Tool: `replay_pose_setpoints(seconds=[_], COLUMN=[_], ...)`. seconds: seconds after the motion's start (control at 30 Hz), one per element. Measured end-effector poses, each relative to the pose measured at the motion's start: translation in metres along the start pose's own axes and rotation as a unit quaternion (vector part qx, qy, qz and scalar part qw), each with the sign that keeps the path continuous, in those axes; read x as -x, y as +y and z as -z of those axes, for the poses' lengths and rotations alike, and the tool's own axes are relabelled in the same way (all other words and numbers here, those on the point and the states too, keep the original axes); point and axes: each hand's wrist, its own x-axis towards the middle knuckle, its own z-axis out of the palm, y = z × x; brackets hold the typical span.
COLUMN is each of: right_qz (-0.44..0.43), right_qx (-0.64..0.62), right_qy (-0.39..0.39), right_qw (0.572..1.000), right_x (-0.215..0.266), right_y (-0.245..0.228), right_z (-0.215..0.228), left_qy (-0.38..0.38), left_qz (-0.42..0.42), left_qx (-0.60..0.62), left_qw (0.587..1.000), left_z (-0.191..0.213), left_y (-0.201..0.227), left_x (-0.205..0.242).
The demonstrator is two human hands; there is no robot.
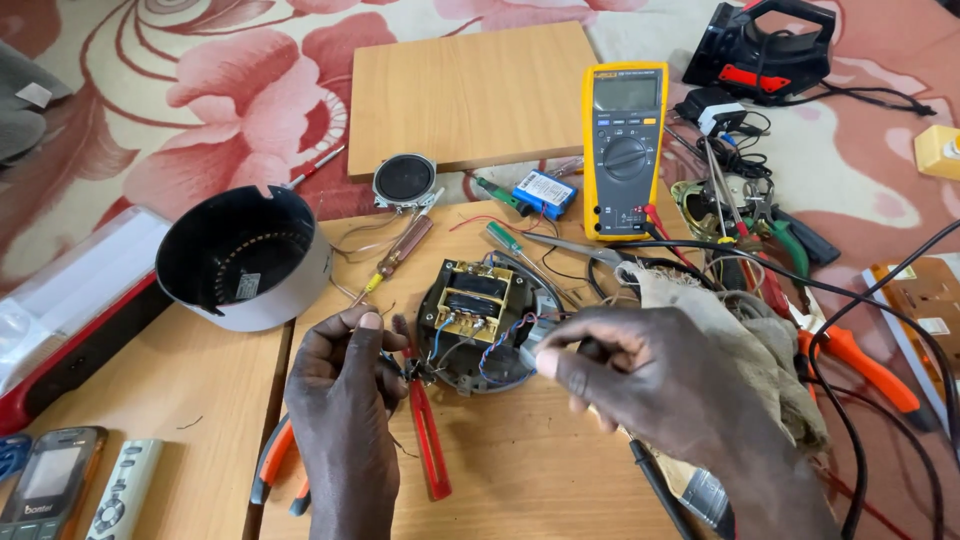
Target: Repairing the internal circuitry of an electrical component by cutting tape and manipulating wires.
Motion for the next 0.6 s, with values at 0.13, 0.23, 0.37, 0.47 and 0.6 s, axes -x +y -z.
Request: replay_pose_setpoints(seconds=[0.13,0.23,0.37,0.47,0.6], right_qz=[-0.091,-0.085,-0.079,-0.089,-0.111], right_qx=[-0.048,-0.063,-0.125,-0.181,-0.130], right_qy=[-0.121,-0.138,-0.145,-0.173,-0.141], right_qw=[0.987,0.985,0.978,0.964,0.975], right_x=[0.005,0.003,0.004,0.004,0.005], right_y=[-0.003,0.000,-0.002,-0.002,-0.004], right_z=[-0.010,-0.008,-0.016,-0.025,-0.033], left_qy=[-0.001,-0.003,-0.007,-0.006,-0.005], left_qz=[-0.004,-0.002,0.000,-0.007,-0.009], left_qx=[0.003,0.014,0.012,0.010,0.005], left_qw=[1.000,1.000,1.000,1.000,1.000], left_z=[0.000,0.000,-0.001,-0.001,-0.001], left_y=[0.001,-0.001,-0.002,-0.002,-0.003], left_x=[0.000,0.000,0.000,0.000,-0.001])
